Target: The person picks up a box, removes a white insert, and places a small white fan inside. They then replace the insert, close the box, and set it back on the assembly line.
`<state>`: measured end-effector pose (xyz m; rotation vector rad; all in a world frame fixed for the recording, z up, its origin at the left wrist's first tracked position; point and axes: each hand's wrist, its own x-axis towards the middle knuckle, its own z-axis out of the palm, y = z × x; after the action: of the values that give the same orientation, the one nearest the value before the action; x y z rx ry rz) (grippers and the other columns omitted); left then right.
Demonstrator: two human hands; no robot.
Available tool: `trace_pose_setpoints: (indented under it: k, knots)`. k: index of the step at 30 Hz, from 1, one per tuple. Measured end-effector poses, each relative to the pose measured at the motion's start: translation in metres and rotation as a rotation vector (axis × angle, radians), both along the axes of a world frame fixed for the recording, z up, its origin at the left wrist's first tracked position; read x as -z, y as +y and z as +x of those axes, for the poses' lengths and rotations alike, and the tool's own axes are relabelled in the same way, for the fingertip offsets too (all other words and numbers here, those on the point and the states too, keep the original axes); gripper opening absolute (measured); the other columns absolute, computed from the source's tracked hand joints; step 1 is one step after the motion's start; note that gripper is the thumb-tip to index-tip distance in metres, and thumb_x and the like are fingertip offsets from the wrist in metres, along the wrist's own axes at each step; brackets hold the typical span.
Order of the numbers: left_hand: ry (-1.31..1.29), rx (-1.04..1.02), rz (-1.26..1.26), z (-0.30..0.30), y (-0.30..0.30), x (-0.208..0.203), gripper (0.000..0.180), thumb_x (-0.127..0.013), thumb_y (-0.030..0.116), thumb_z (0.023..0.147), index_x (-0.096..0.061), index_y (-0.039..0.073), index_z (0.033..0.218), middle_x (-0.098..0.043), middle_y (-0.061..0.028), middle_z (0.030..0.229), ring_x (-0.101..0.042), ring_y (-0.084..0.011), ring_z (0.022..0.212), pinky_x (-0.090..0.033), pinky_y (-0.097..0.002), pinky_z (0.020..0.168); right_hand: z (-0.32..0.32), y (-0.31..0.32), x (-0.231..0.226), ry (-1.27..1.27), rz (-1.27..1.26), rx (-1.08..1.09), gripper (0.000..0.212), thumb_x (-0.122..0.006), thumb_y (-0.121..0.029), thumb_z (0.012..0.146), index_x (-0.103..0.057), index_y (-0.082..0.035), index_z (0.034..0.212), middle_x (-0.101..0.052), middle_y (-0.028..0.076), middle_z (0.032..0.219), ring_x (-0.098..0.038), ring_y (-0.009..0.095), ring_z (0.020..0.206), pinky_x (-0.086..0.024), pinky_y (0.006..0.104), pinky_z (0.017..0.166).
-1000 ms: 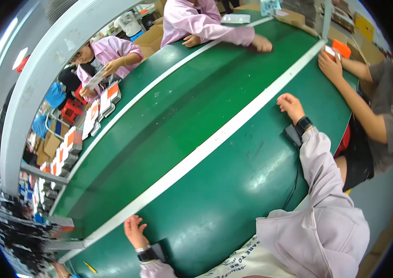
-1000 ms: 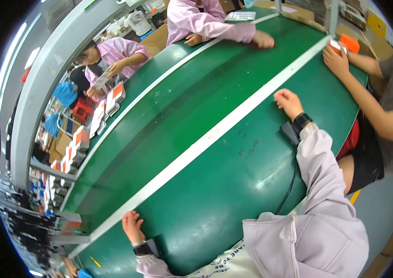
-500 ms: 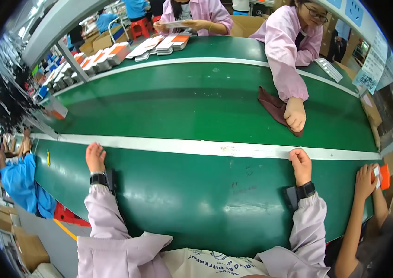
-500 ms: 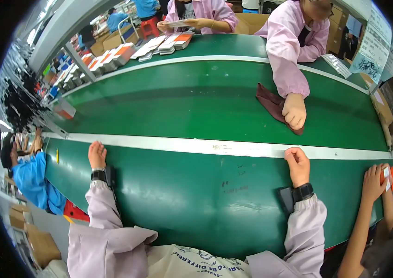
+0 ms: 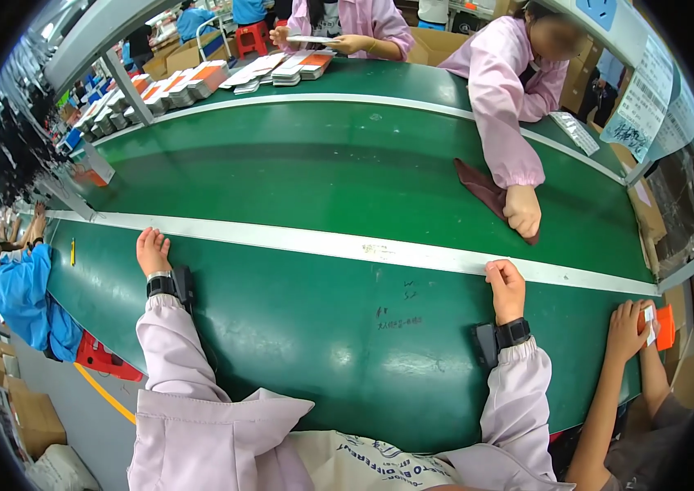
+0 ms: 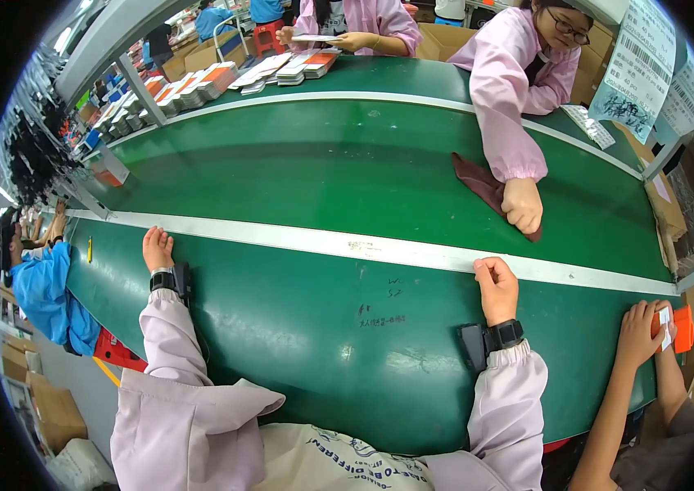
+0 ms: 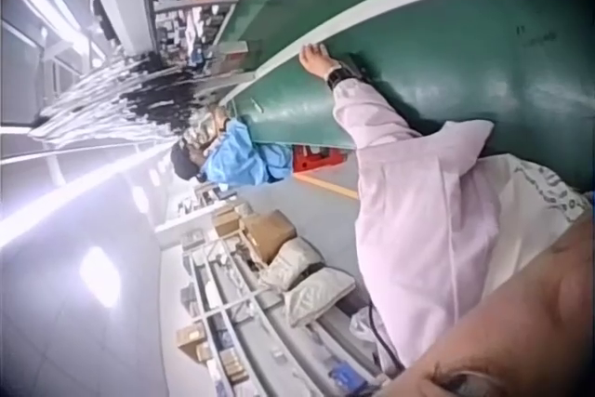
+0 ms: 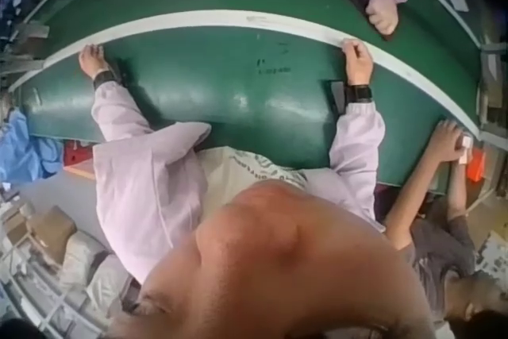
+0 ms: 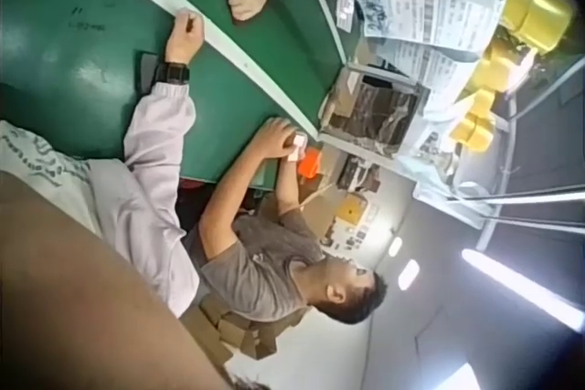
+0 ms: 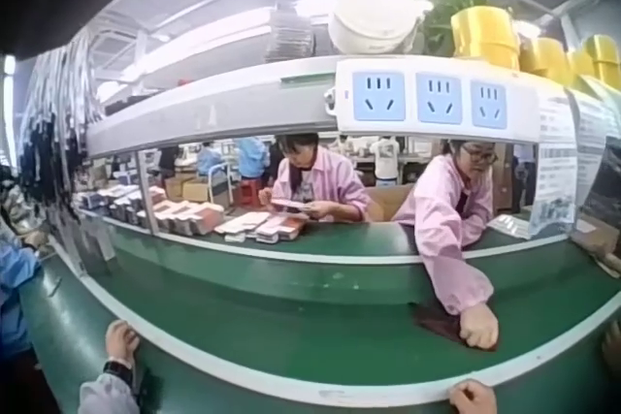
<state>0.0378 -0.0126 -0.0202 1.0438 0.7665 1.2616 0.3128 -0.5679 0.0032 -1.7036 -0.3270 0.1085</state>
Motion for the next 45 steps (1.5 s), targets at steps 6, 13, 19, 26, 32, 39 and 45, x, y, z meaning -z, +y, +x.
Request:
trace_pose_setpoints:
  k: [6,13,19,26,32,39,45]
  knots:
    - [0.006,0.008,0.0,0.008,-0.006,-0.006,0.016,-0.05,0.008,0.078,-0.049,0.006,0.093,-0.053,-0.0031,0.08,-0.05,-0.0109,0.067,-0.044,-0.025,0.059,-0.002,-0.005,0.0,0.029,0.046,0.007,0.019,-0.052,-0.017,0.08,-0.049,-0.005,0.066,-0.042,-0.005,0.057,-0.033,0.002,0.051,-0.025,0.0166,0.045]
    - [-0.093,0.055,-0.029,0.012,-0.005,-0.003,0.017,-0.05,0.008,0.078,-0.047,0.006,0.095,-0.052,-0.0036,0.081,-0.05,-0.0116,0.069,-0.044,-0.0269,0.061,0.003,-0.008,0.003,0.026,-0.022,-0.009,0.024,-0.052,-0.019,0.081,-0.047,-0.005,0.062,-0.041,-0.005,0.055,-0.032,0.003,0.05,-0.024,0.0177,0.045]
    - [-0.284,0.121,-0.134,0.017,0.003,-0.003,0.019,-0.051,0.007,0.077,-0.046,0.006,0.096,-0.051,-0.0055,0.082,-0.05,-0.0142,0.072,-0.044,-0.0297,0.066,0.004,-0.011,0.011,0.032,-0.064,-0.001,0.025,-0.051,-0.02,0.081,-0.046,-0.006,0.06,-0.035,-0.006,0.05,-0.028,0.002,0.044,-0.02,0.0176,0.04]
    - [-0.525,0.324,-0.369,0.026,0.025,-0.009,0.006,-0.049,0.011,0.08,-0.047,0.006,0.083,-0.049,-0.0018,0.07,-0.047,-0.012,0.065,-0.043,-0.0264,0.061,0.0,-0.011,0.023,0.046,-0.016,0.146,0.022,-0.048,-0.022,0.083,-0.044,-0.01,0.066,-0.034,-0.006,0.051,-0.026,0.001,0.039,-0.017,0.0168,0.034]
    - [-0.692,0.519,-0.565,0.039,0.036,-0.011,0.021,-0.051,0.013,0.08,-0.037,0.01,0.065,-0.03,0.0024,0.054,-0.028,-0.0082,0.046,-0.027,-0.0213,0.04,-0.008,-0.01,0.019,-0.099,0.288,0.504,0.036,-0.047,-0.026,0.083,-0.032,-0.013,0.053,-0.027,-0.004,0.044,-0.021,0.005,0.035,-0.016,0.0213,0.032]
    - [-0.856,0.693,-0.771,0.045,0.037,-0.012,0.027,-0.051,0.016,0.08,-0.035,0.01,0.059,-0.027,0.003,0.05,-0.022,-0.0077,0.042,-0.016,-0.0217,0.036,-0.023,0.014,0.011,0.198,0.927,0.395,0.039,-0.038,-0.028,0.087,-0.028,-0.014,0.052,-0.019,-0.004,0.044,-0.017,0.007,0.034,-0.016,0.0216,0.031]
    - [-0.91,0.676,-0.734,0.044,0.043,-0.012,0.036,-0.054,0.022,0.078,-0.032,0.011,0.051,-0.021,0.0031,0.045,-0.017,-0.0081,0.038,-0.012,-0.0216,0.034,-0.029,0.025,0.013,0.181,1.134,0.179,0.042,-0.034,-0.032,0.088,-0.03,-0.012,0.051,-0.022,-0.002,0.043,-0.02,0.009,0.036,-0.019,0.0222,0.034]
